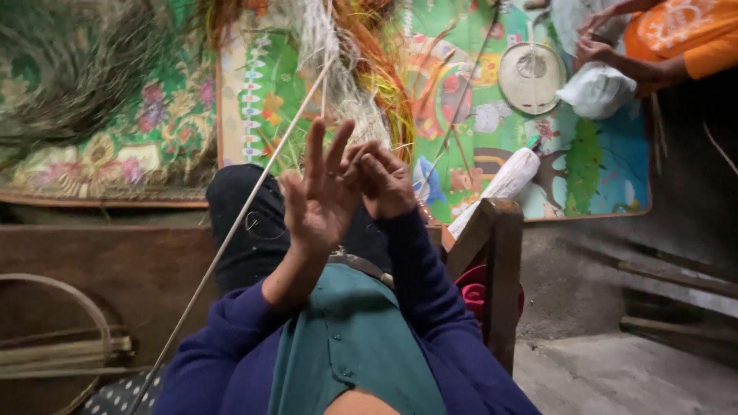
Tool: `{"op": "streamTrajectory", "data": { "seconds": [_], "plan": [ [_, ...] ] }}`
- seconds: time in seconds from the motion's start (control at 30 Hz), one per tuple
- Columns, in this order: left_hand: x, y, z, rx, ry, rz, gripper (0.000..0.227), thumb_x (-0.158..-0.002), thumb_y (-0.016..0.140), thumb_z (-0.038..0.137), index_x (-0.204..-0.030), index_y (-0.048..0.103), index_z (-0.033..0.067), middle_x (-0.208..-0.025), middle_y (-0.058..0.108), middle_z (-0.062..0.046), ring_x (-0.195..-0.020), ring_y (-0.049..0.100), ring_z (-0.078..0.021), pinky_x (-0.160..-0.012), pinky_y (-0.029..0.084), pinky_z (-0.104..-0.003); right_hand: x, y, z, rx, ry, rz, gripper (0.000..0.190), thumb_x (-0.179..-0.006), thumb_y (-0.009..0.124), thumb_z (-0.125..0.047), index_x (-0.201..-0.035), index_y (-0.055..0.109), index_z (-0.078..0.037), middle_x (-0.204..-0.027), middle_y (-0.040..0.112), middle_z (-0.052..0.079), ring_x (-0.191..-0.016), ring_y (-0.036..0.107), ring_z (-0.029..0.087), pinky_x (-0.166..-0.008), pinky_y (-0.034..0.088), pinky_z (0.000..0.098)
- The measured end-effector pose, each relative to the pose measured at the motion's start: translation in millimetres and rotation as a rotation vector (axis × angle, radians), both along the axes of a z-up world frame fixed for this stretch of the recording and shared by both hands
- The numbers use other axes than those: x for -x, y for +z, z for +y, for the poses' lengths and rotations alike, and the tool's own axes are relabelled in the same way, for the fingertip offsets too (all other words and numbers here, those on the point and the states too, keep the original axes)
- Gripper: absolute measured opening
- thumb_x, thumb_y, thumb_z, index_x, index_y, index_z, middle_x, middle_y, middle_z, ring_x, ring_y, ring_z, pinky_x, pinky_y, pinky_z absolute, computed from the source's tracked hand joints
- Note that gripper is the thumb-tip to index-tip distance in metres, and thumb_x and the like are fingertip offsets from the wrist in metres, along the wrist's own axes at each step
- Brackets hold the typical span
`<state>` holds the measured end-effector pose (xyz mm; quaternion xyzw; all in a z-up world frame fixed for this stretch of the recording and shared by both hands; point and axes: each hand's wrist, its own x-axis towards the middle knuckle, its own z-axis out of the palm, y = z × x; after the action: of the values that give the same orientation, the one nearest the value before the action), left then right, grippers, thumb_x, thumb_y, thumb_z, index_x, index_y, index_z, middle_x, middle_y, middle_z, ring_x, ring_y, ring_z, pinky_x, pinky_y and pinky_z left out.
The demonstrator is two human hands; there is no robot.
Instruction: Preparing thin wooden or bamboo strips by stripping them with a tool and measuring them for use in a craft project.
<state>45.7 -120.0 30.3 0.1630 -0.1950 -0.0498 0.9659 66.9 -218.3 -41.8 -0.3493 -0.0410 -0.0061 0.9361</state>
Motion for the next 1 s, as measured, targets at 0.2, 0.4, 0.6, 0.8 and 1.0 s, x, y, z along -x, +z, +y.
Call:
{"op": "streamTrajectory", "data": {
  "seconds": [0.2,0.4,0.6,0.8,1.0],
  "plan": [
    [-2.3,-0.8,-3.0,-0.035,-0.011,-0.066,0.062,-0.086,0.024,0.052,-0.136,0.014,0.0171,-0.136,0.027,-0.015,-0.125,0.029,-0.0319,-0.107,0.021,-0.041,-0.4,-21.5,-3.6,-0.082,-0.09,0.062,0.013,-0.084,0.046,0.001,-0.093,0.051,0.01,-0.071,0.052,0.027,-0.062,0.057,0.031,-0.056,0.046,0.0365],
    [-2.2,-6.7,7.9,-0.105,-0.034,-0.033,0.064,-0.085,0.031,0.051,-0.135,0.014,0.0145,-0.135,0.027,-0.016,-0.124,0.031,-0.0295,-0.105,0.025,-0.039,2.6,-14.7,-3.4,0.098,-0.119,0.183,0.013,-0.084,0.05,-0.008,-0.086,0.053,0.005,-0.056,0.05,0.029,-0.042,0.053,0.028,-0.037,0.042,0.0289],
    [-6.6,19.6,63.5,-0.786,0.214,0.254,0.04,-0.085,0.044,0.02,-0.123,0.038,0.0075,-0.11,0.051,-0.018,-0.098,0.055,-0.0259,-0.091,0.042,-0.037,30.9,-113.5,-16.5,0.868,0.062,0.388,0.006,-0.073,0.062,-0.011,-0.077,0.062,-0.007,-0.054,0.057,0.013,-0.042,0.053,0.019,-0.038,0.042,0.0256],
    [-28.1,-112.0,124.2,-2.019,0.24,0.175,0.028,-0.088,0.047,0.034,-0.113,0.054,0.0216,-0.098,0.058,-0.012,-0.093,0.054,-0.0305,-0.077,0.043,-0.045,87.9,-95.7,-5.2,2.07,0.319,-0.095,0.023,-0.062,0.06,-0.043,-0.077,0.06,-0.025,-0.07,0.057,-0.006,-0.072,0.057,0.015,-0.061,0.05,0.0291],
    [-16.4,-212.0,128.3,-2.546,0.597,-0.351,0.032,-0.083,0.048,0.036,-0.108,0.056,0.0171,-0.104,0.055,-0.002,-0.11,0.042,-0.0218,-0.091,0.03,-0.041,97.7,-114.1,4.5,2.185,0.2,-0.375,0.01,-0.071,0.049,-0.024,-0.069,0.057,-0.019,-0.066,0.046,0.0,-0.068,0.049,0.019,-0.055,0.044,0.03]
  ]
}}
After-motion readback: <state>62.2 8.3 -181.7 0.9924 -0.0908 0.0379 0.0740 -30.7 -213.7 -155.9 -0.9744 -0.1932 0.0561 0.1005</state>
